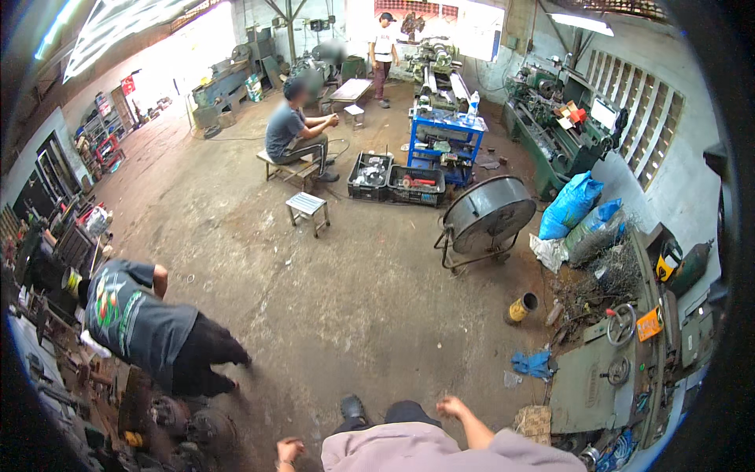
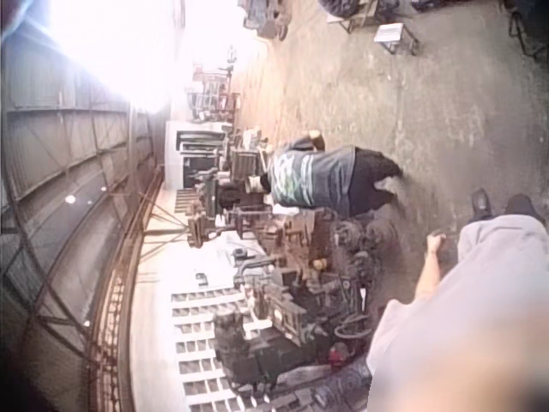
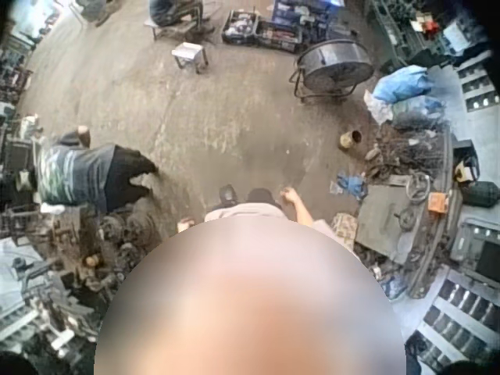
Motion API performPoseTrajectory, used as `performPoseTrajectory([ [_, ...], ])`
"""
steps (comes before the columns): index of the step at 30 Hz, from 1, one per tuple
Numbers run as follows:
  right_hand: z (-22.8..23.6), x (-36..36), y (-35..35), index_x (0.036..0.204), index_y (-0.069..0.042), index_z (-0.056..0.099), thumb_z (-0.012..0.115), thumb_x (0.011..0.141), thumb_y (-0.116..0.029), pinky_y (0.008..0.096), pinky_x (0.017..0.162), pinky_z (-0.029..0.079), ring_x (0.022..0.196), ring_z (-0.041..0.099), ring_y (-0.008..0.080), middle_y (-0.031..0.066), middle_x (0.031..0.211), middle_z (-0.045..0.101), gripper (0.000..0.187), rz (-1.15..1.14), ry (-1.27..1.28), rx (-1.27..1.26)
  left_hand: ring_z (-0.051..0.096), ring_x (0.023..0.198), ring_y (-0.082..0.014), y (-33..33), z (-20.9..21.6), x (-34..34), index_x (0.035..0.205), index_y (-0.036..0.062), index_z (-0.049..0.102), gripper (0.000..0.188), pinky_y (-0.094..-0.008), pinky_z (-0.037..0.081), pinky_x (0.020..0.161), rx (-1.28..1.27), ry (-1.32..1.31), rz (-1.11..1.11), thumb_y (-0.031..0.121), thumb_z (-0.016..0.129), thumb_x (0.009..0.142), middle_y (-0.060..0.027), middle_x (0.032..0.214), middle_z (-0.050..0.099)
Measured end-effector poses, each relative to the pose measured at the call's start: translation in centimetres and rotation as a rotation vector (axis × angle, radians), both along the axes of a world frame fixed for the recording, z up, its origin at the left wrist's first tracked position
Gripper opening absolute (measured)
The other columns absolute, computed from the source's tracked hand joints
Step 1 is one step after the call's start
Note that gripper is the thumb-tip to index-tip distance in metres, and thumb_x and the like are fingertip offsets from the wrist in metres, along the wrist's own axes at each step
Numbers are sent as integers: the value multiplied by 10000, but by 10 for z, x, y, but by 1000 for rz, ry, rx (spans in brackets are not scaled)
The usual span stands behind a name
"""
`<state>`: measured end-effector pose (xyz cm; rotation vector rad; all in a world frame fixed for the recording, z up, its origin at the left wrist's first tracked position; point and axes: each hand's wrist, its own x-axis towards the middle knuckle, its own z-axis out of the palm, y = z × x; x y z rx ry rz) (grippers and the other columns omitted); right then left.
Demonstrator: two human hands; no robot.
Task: The person measures and marks a circular metal disc mounted on a drill press using a ruler and a pencil. They then retrieve a white paper template, align it over the disc, and mark through the template to transfer hole locations.
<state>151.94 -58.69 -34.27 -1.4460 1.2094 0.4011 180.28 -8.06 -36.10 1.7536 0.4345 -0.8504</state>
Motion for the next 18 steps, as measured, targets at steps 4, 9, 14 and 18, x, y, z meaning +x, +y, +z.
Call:
performPoseTrajectory([
  [4, -4, -9, -3, 1112, 0, 673, 664, 896, -180, 397, 703, 567, 817, 700, 262, 135, 970, 721, 282, -292, 140, 151, 629, 603, -193, -99, 48, 205, 1059, -76, 672, 290, -321, 507, 532, 12, -163, -152, -54, 645, 771, -131, 771, 685],
  [9, -23, 47, -25, 1050, -29, 710, 656, 864, -221, 380, 681, 550, 830, 683, 234, 123, 987, 709, 273, -515, 227, 235, 673, 799, -181, -245, 66, 383, 1095, -18, 677, 379, -304, 564, 662, -94, -329, -223, -97, 665, 724, -111, 945, 710],
  [14, -53, 172, -133, 960, -46, 731, 692, 805, -264, 385, 598, 493, 736, 626, 160, 60, 846, 705, 270, -167, 269, 110, 690, 886, -209, -361, 45, 434, 1017, -4, 712, 386, -341, 576, 753, 247, -366, -403, -118, 697, 648, -115, 957, 725],
  [18, -32, 301, -263, 901, -45, 721, 665, 855, -215, 343, 635, 506, 764, 652, 167, 72, 790, 708, 185, -381, -42, 67, 668, 533, -265, -412, 31, 438, 916, -79, 663, 98, -382, 528, 453, 58, 88, -210, -8, 647, 850, -180, 743, 704],
])
